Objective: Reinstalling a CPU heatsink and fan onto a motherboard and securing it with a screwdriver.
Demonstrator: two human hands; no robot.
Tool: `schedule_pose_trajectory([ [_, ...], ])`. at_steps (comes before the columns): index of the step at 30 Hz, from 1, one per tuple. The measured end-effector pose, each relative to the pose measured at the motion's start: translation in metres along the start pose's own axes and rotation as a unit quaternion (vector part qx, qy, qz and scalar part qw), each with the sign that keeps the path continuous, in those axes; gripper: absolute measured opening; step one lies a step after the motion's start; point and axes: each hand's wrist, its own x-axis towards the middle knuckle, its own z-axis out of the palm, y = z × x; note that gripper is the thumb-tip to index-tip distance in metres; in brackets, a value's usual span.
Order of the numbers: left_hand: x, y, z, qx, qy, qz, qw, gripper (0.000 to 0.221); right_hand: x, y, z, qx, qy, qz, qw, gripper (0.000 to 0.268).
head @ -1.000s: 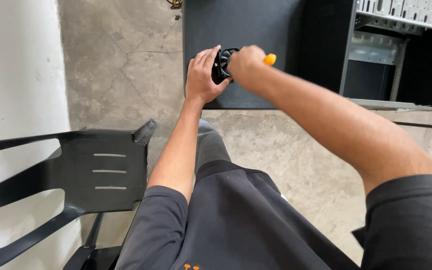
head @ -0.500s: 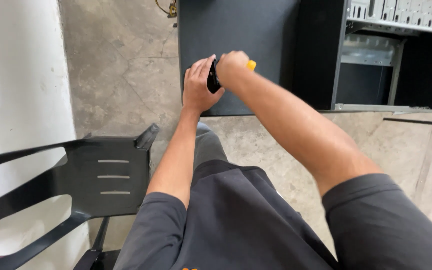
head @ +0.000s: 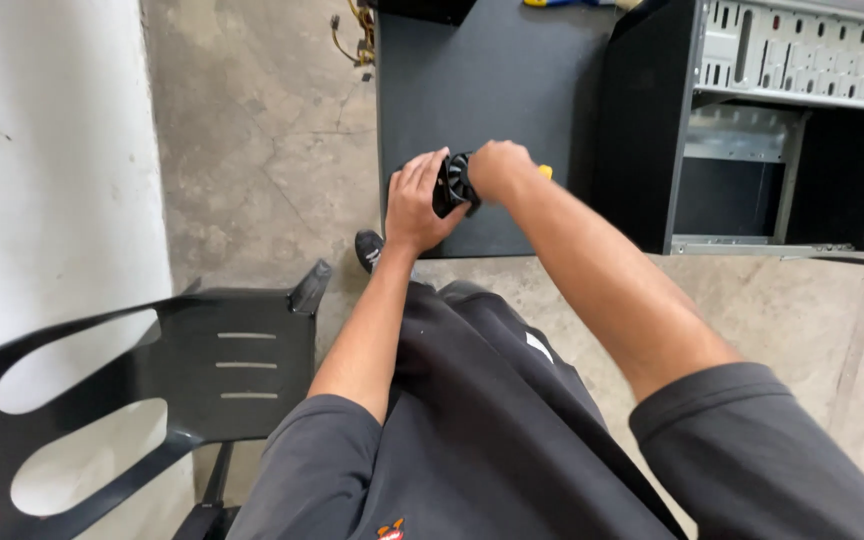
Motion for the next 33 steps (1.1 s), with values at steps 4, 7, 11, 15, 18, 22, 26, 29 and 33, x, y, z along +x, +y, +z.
schedule_pose_trajectory([
  [4,-0.002,0.0,0.003,0.004,0.006,0.004,1.0,0.096,-0.026,-0.033,0.021,-0.122,-0.012,-0.027,0.992,0.017],
  [7,0.002,-0.001,0.003,-0.008,0.019,0.007,1.0,0.089,-0.034,-0.037,0.043,-0.171,0.025,-0.004,0.985,0.027],
  [11,-0.001,-0.002,0.003,-0.013,0.009,0.001,1.0,0.089,-0.053,-0.047,0.012,-0.201,-0.025,-0.014,0.979,0.023],
  [15,-0.001,0.002,0.002,-0.007,-0.002,0.003,1.0,0.092,0.005,-0.008,0.026,-0.07,0.017,-0.01,0.997,0.027],
  [18,-0.001,-0.002,0.0,-0.01,-0.012,0.008,1.0,0.094,0.015,0.003,0.017,0.073,-0.027,0.057,0.995,0.031],
  [22,-0.002,-0.001,0.0,-0.014,-0.017,-0.004,1.0,0.093,0.0,-0.03,-0.011,-0.016,-0.08,0.045,0.996,0.026],
  [26,-0.004,-0.001,0.003,-0.009,-0.031,-0.022,0.999,0.096,-0.075,-0.053,-0.061,-0.121,-0.169,0.084,0.975,0.019],
  [29,0.001,0.001,0.001,-0.007,-0.035,-0.025,0.999,0.096,-0.1,-0.048,-0.074,-0.211,-0.13,0.049,0.968,0.018],
  [33,0.001,-0.003,0.002,-0.022,-0.029,-0.025,0.999,0.094,-0.101,-0.031,-0.053,-0.289,-0.048,-0.085,0.952,0.015],
])
